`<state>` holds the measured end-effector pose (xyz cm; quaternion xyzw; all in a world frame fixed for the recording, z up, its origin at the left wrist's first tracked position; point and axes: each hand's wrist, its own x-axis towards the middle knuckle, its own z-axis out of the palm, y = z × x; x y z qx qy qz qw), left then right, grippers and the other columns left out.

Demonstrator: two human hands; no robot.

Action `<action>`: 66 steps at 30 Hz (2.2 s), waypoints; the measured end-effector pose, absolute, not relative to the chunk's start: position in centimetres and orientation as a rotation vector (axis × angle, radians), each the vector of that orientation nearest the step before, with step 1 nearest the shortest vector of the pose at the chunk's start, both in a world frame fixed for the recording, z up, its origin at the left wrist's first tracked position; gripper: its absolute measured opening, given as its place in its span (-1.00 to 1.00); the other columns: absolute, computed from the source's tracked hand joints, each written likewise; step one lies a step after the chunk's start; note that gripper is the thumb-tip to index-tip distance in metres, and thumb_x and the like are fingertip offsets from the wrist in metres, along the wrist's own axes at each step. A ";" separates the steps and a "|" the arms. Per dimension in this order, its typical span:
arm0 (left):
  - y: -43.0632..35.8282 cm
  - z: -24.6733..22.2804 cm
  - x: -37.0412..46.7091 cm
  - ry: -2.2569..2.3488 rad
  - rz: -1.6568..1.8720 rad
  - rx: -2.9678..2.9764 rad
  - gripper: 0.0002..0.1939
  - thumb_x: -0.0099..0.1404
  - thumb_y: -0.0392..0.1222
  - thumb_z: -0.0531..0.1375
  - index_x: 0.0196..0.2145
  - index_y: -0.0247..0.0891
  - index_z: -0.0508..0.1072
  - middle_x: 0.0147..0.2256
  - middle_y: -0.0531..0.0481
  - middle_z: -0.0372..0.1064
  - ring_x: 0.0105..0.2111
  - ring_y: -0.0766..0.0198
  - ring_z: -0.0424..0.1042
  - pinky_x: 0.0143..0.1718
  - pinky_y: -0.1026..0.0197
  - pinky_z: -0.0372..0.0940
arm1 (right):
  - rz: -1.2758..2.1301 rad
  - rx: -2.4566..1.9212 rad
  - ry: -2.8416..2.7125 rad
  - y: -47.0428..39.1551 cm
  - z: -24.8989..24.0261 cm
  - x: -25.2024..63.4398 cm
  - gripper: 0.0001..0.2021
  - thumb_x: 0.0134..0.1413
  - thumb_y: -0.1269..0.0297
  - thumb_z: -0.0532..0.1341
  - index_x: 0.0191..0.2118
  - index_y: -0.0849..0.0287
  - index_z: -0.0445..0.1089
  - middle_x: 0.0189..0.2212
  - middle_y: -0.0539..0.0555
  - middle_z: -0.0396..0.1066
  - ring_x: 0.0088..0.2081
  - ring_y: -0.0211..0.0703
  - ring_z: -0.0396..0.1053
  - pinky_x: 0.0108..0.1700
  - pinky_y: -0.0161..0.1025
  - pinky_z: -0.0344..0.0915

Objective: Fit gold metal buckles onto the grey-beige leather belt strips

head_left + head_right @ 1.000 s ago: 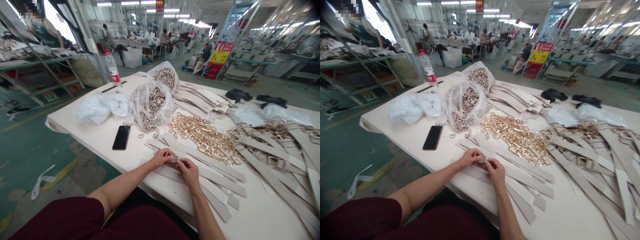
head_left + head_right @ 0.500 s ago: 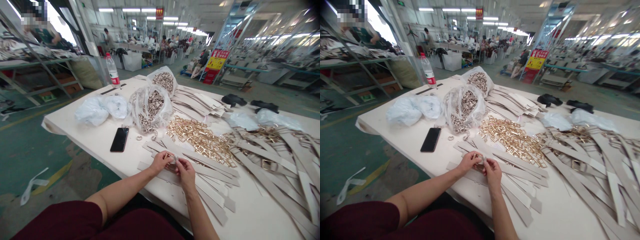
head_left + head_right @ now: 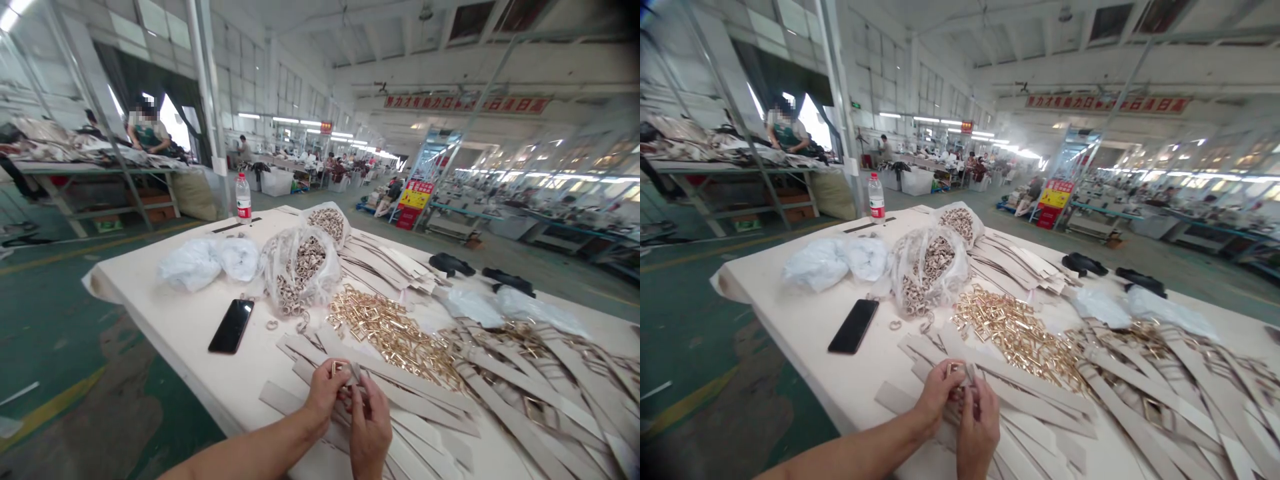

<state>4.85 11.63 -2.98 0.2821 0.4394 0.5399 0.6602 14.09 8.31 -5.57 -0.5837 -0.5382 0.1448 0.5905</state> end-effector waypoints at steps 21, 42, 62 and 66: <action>11.6 -3.9 5.2 0.985 1.157 0.889 -0.61 0.00 -0.07 0.29 -0.24 -0.36 0.42 -0.50 0.05 0.34 -0.53 0.38 0.29 -0.63 0.40 0.06 | 0.804 -1.521 -1.082 6.2 -3.4 16.7 -0.59 0.03 -0.01 0.16 -0.11 0.20 0.39 -0.43 0.07 0.44 -0.50 -0.18 0.35 -0.53 -0.29 0.30; 11.1 -3.2 3.0 0.862 0.864 1.013 -0.50 -0.05 0.04 0.32 -0.20 -0.36 0.50 -0.56 0.03 0.34 -0.59 0.39 0.29 -0.57 0.34 0.25 | 0.351 -1.538 -1.788 7.0 -2.2 21.7 -0.50 -0.06 -0.10 0.19 -0.10 0.16 0.41 -0.18 0.20 0.45 -0.23 0.03 0.41 -0.21 -0.08 0.36; 4.7 -2.7 2.3 0.682 0.253 1.202 -0.61 0.02 -0.02 0.30 -0.24 -0.30 0.42 -0.56 0.10 0.29 -0.63 0.44 0.25 -0.62 0.41 0.10 | 2.071 -1.404 -0.946 -5.4 -3.2 21.5 -0.60 -0.15 -0.09 0.24 -0.42 0.21 0.35 -0.62 -0.03 0.37 -0.67 -0.34 0.21 -0.60 -0.40 0.10; 3.2 -4.6 2.1 0.717 0.198 1.195 -0.62 0.01 -0.02 0.31 -0.27 -0.32 0.42 -0.58 0.10 0.29 -0.62 0.42 0.23 -0.60 0.39 0.06 | 2.076 -1.424 -0.761 -8.3 -6.6 21.1 -0.59 -0.21 -0.09 0.28 -0.52 0.23 0.33 -0.72 -0.07 0.30 -0.73 -0.41 0.09 -0.65 -0.44 -0.03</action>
